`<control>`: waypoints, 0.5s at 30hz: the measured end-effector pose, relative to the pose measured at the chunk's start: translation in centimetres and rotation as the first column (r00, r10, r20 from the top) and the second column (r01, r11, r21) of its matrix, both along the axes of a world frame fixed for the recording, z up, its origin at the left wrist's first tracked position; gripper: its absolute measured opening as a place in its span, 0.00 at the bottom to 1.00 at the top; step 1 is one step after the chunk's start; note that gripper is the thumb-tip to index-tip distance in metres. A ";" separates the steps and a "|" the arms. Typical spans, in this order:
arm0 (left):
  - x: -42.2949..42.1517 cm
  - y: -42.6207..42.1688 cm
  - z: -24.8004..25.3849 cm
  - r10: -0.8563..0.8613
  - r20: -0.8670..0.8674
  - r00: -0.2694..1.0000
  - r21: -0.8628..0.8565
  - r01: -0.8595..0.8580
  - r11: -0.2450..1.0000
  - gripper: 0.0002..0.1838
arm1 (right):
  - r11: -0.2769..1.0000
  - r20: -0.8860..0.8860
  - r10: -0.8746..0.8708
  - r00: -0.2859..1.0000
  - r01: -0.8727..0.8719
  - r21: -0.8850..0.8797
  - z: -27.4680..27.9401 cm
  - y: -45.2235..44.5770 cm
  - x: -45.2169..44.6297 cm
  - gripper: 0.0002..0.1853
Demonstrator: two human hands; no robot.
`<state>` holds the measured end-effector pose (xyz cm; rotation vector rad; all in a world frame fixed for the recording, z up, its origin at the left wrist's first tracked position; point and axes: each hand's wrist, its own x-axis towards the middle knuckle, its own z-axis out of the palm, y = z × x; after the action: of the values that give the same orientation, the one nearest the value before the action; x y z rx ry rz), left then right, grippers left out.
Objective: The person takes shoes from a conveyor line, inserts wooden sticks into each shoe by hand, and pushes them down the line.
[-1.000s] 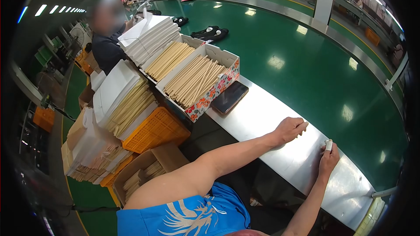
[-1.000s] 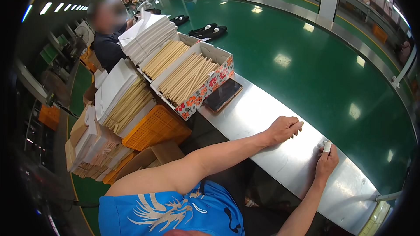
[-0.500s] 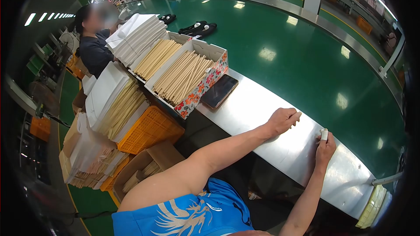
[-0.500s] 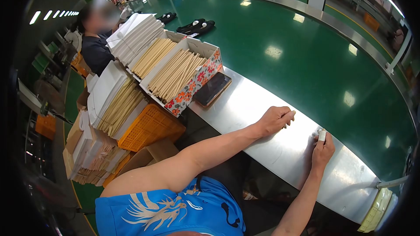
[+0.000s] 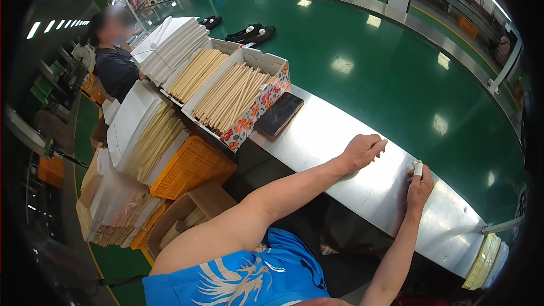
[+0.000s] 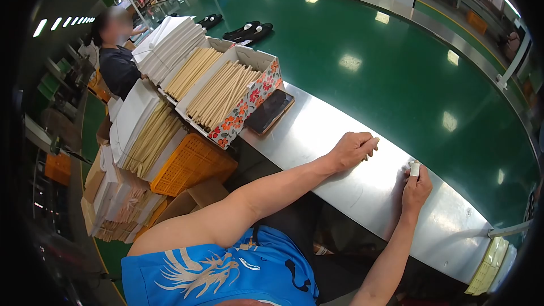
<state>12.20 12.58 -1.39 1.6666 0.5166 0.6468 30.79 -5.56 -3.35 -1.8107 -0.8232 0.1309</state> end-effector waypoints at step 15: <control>0.4 0.1 -0.7 0.031 0.023 0.999 0.047 -0.032 0.998 0.25 | 1.000 -0.013 0.009 1.000 -0.009 0.008 -0.3 0.1 0.3 0.14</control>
<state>12.57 12.67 -2.05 1.6972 0.5158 0.7043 31.05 -5.50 -3.65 -1.7976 -0.8215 0.1449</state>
